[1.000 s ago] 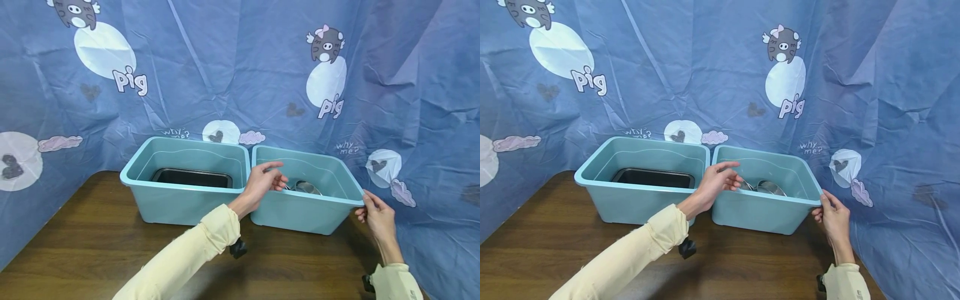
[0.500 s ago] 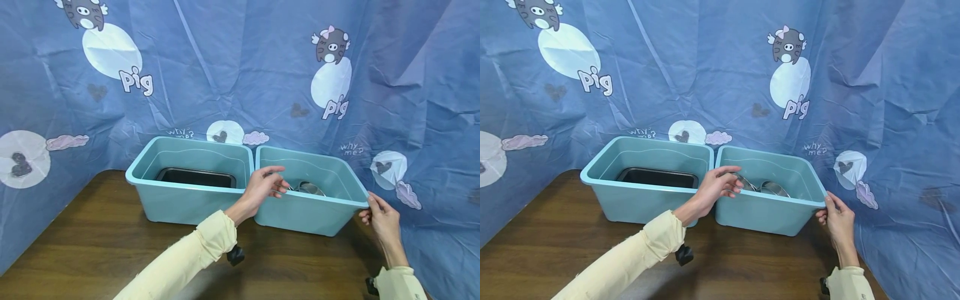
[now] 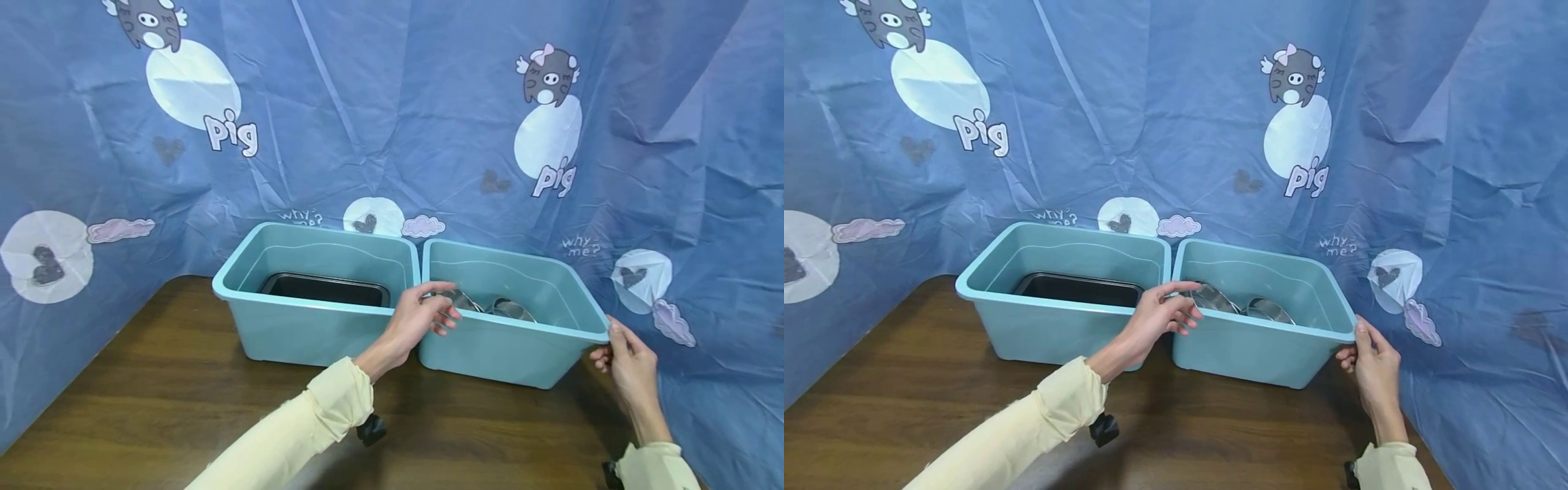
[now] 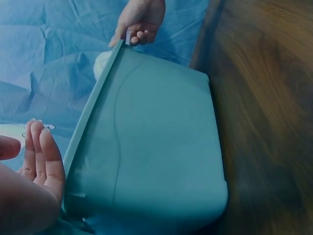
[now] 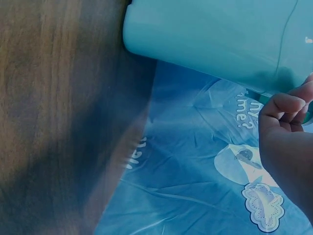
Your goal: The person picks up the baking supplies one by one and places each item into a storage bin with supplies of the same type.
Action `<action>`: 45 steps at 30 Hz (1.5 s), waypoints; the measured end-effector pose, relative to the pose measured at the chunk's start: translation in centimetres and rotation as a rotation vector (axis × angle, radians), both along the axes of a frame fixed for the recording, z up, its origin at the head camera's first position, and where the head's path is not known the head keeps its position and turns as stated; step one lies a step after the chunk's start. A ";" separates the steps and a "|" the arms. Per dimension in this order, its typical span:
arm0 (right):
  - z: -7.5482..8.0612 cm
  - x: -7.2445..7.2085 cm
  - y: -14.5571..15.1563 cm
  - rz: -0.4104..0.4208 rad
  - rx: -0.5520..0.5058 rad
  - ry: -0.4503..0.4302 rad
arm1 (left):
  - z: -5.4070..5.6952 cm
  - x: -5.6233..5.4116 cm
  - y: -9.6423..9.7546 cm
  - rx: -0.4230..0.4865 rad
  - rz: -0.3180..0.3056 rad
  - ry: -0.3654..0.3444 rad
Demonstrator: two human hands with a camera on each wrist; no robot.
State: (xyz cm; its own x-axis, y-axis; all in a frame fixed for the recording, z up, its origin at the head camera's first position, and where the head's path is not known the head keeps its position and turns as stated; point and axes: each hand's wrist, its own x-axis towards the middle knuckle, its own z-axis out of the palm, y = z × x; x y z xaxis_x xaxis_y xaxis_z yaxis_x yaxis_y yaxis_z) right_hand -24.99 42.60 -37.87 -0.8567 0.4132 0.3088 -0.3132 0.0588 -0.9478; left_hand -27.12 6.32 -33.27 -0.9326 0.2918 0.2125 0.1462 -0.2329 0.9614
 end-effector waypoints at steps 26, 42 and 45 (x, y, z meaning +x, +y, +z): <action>-0.7 1.4 1.0 0.085 0.157 -0.047 | -4.1 2.2 -3.2 0.017 -0.028 0.105; -1.5 3.7 -0.8 -0.236 0.421 -0.107 | -6.6 2.8 -6.4 -0.049 0.065 0.059; -1.7 4.0 -1.4 -0.208 0.487 -0.128 | -6.9 3.0 -7.0 -0.080 0.094 0.053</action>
State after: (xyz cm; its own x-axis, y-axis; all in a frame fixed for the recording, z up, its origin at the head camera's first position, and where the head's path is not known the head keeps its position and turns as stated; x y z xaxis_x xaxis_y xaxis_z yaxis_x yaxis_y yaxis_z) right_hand -20.99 41.24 -39.58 -0.8155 0.4135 0.4050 -0.1315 0.5490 -0.8254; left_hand -24.11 -0.67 -40.14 -0.9447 0.2215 0.2417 0.2148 -0.1387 0.9668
